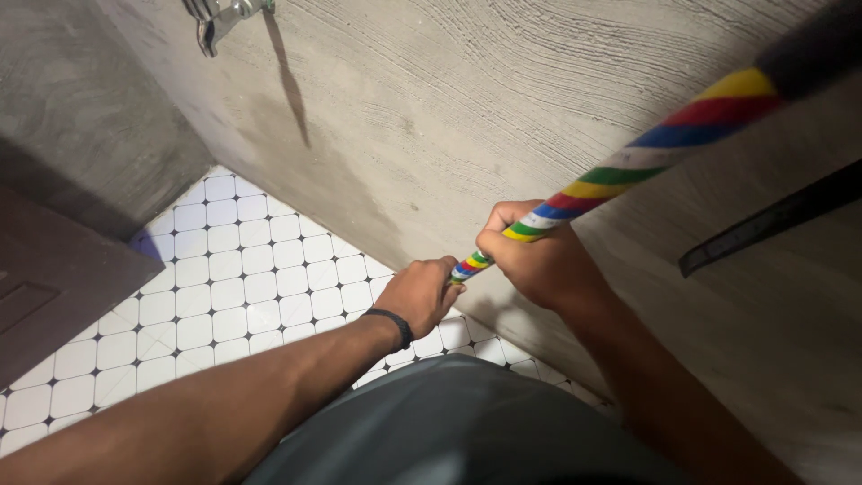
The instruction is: The recorder attempts to assemble a broom by attaching the brush head to the handle.
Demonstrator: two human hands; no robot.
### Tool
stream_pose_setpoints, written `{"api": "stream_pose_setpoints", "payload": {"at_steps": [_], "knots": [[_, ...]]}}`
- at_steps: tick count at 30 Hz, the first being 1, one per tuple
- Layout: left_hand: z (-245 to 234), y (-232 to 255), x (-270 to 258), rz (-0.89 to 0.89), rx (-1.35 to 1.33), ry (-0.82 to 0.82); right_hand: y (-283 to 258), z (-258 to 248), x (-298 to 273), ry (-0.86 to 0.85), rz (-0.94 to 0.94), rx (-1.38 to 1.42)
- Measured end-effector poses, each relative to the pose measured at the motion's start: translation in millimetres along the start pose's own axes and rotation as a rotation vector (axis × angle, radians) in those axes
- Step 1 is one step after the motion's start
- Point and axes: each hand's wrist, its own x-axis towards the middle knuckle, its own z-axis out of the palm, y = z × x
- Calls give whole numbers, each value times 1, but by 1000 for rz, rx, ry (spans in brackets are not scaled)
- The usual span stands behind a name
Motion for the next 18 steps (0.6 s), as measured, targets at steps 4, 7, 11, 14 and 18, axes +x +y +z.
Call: {"api": "stream_pose_setpoints", "payload": {"at_steps": [4, 7, 11, 14, 18], "knots": [[2, -4, 0, 147, 52, 83, -8, 0, -10, 51, -57, -35], [-3, 3, -4, 169, 95, 91, -2, -1, -14, 95, -146, 25], [2, 1, -6, 302, 165, 227, -4, -3, -12, 141, -300, 85], [0, -4, -7, 314, 178, 329, -8, -4, -8, 119, -346, 92], [-5, -12, -11, 251, 216, 326, -10, 0, -6, 60, -299, 48]]}}
